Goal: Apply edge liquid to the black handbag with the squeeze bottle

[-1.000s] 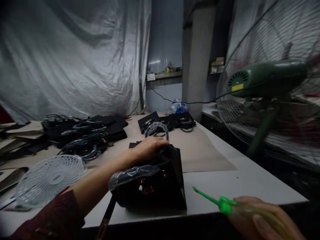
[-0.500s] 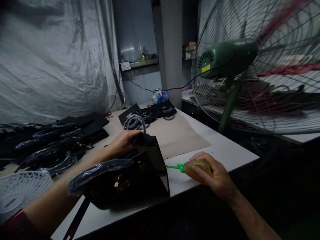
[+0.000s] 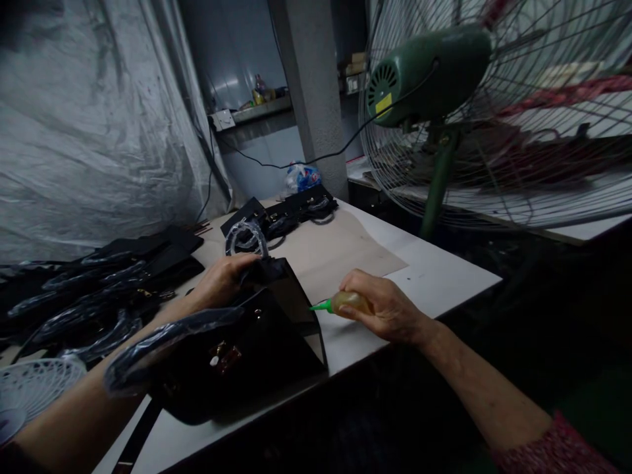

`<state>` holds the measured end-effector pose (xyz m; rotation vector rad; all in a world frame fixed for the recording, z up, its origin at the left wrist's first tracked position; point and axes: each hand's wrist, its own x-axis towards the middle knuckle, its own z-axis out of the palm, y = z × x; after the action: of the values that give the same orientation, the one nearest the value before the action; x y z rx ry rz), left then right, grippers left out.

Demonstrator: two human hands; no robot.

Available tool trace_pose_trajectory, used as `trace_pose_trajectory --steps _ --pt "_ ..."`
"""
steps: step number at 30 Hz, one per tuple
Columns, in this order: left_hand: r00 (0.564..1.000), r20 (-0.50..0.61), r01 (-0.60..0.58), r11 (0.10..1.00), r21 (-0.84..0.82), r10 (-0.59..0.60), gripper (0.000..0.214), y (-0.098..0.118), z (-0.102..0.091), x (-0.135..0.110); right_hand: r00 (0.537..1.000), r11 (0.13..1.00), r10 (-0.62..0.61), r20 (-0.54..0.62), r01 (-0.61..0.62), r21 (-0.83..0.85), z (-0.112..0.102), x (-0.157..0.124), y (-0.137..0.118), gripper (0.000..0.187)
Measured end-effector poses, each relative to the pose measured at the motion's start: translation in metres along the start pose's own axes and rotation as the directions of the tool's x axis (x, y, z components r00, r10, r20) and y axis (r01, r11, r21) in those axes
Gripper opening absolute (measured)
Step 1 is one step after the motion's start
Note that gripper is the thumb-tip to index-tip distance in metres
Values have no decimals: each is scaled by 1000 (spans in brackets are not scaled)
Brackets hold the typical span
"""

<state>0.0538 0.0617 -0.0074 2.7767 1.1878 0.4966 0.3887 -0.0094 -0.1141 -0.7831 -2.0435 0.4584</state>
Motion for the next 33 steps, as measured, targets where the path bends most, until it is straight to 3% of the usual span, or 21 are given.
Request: trace_pose_trajectory --steps 4,9,13,23,33 --pt "1000 11 -2 1000 22 2 28 -1 0 0 994 999 -42 101 43 -12 -1 2 -3 18" --pt "999 31 -19 1000 19 19 24 -1 -1 -1 994 996 -75 84 77 -32 -3 5 -2 14" --pt "999 18 -28 1000 14 28 27 0 0 -3 982 992 -112 153 119 -40 -4 7 -2 12" --pt "999 0 -46 999 17 46 28 0 2 -5 973 991 -111 202 123 -47 -7 8 -5 12" --pt "998 22 -59 998 33 59 27 8 0 -9 988 993 -99 117 105 -46 -7 5 -4 11"
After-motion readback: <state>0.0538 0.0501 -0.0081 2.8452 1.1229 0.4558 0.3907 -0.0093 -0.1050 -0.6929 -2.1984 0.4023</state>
